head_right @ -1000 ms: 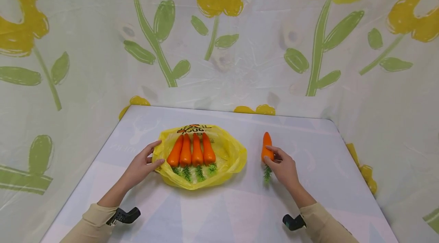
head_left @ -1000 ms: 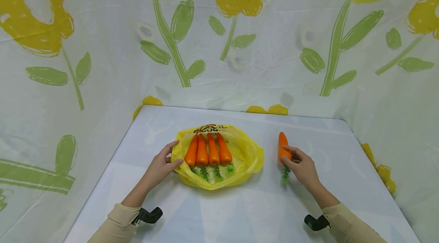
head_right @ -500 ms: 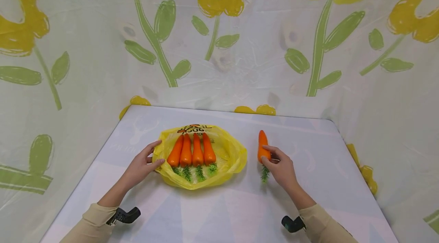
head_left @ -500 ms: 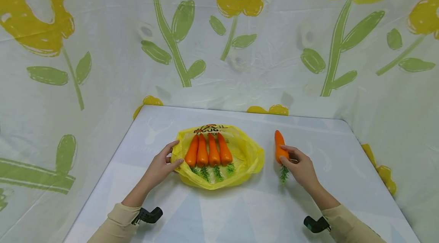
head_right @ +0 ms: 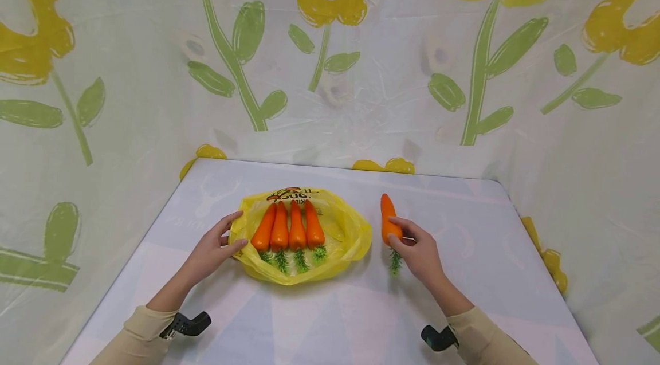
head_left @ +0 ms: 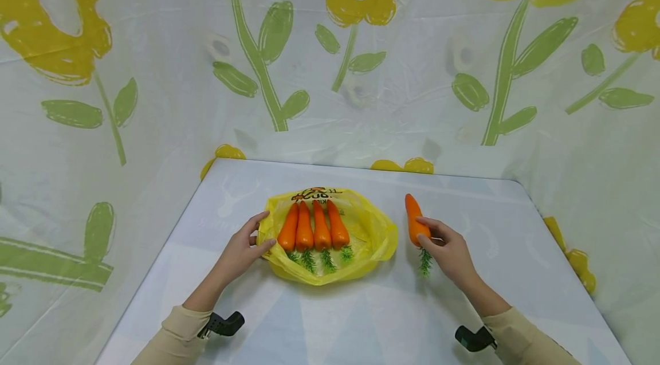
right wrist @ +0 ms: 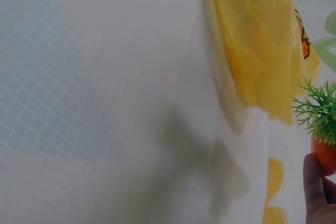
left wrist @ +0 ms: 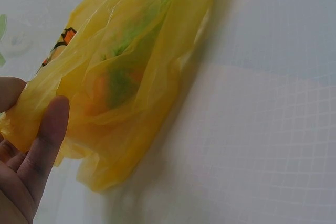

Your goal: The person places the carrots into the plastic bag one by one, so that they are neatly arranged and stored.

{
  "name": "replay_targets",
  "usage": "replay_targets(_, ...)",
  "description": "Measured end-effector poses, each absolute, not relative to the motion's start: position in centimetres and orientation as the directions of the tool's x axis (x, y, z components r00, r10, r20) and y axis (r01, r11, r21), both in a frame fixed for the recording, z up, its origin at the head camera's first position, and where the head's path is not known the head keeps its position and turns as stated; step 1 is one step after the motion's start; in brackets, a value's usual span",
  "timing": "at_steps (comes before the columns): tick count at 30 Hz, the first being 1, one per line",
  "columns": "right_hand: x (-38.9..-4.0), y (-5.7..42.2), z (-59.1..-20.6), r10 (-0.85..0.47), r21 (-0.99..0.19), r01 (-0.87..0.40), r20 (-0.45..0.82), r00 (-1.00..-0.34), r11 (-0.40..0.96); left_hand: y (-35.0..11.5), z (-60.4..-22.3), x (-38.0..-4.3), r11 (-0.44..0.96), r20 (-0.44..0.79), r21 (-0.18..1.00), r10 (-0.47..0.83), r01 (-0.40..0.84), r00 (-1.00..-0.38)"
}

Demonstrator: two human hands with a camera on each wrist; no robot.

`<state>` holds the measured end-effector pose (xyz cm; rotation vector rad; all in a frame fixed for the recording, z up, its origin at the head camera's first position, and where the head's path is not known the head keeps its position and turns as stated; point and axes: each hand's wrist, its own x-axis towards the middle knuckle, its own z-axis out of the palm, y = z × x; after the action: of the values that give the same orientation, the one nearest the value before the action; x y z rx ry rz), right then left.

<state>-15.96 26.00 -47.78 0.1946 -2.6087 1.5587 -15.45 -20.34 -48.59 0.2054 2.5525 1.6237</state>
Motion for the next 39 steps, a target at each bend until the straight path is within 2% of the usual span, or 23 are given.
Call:
replay_targets(24,-15.8,24.4,-46.4,-0.2,-0.905,-0.29,0.236,-0.951,0.311,-20.3,-48.7,-15.3,0.409,-0.011,0.91,0.181,0.065,-0.983)
replay_targets(39,-16.1,23.3,-45.5,-0.329,-0.932,-0.284,0.201,-0.923,0.227,-20.3,-48.7,-15.4,0.4,-0.007,0.914,0.185,0.068,-0.983)
